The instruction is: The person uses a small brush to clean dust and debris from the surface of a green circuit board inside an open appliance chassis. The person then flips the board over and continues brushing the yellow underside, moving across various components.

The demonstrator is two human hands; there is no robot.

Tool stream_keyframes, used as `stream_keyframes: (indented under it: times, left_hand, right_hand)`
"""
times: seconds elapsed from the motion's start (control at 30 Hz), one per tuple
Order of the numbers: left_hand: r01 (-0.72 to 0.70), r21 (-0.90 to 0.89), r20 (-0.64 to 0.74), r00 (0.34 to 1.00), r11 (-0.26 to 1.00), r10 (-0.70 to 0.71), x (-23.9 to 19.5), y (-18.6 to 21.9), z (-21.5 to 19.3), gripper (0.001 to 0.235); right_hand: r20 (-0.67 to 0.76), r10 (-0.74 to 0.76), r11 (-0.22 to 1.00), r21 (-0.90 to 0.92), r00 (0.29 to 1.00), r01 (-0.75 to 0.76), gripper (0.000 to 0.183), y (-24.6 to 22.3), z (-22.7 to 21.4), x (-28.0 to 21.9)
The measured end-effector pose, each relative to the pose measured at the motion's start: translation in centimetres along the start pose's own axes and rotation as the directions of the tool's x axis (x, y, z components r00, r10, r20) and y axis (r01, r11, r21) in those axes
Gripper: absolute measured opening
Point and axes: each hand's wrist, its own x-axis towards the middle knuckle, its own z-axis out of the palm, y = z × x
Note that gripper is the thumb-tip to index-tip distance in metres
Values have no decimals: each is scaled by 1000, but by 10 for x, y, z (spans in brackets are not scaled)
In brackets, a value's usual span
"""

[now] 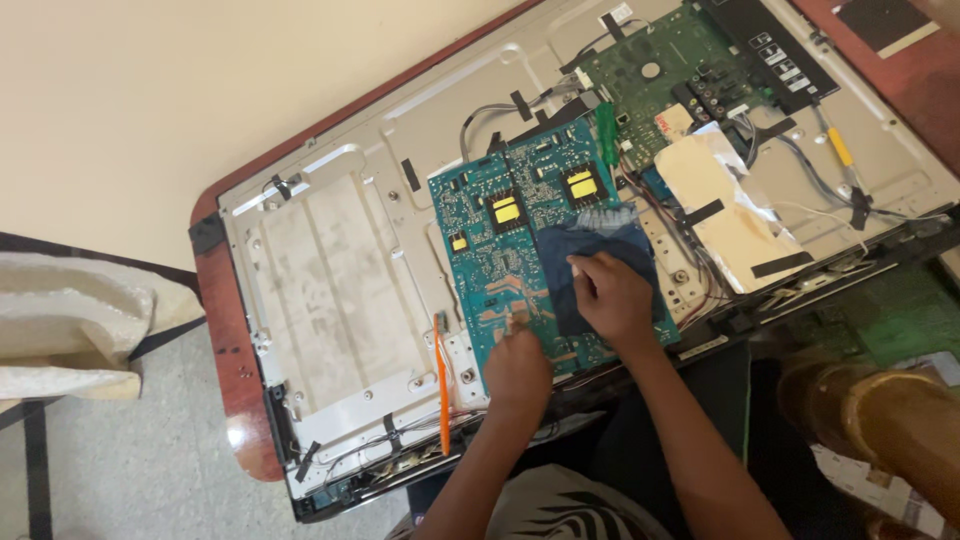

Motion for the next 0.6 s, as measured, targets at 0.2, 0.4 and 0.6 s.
stream_keyframes:
  times: [0.2, 0.4, 0.6]
  left_hand:
    - [22, 48, -2, 1000, 999, -22, 1, 2, 1, 44]
    - [54, 71, -11, 998, 996, -54, -3, 6, -2, 55]
    - [73, 45, 40, 996, 996, -74, -2, 9, 1, 57]
  right_hand:
    - [-9, -40, 999, 2, 999, 40, 16, 3, 1, -2]
    - [4, -8, 999, 41, 1000, 8, 16, 3, 1, -3]
    - [17, -32, 999, 26, 999, 31, 18, 4, 0, 2]
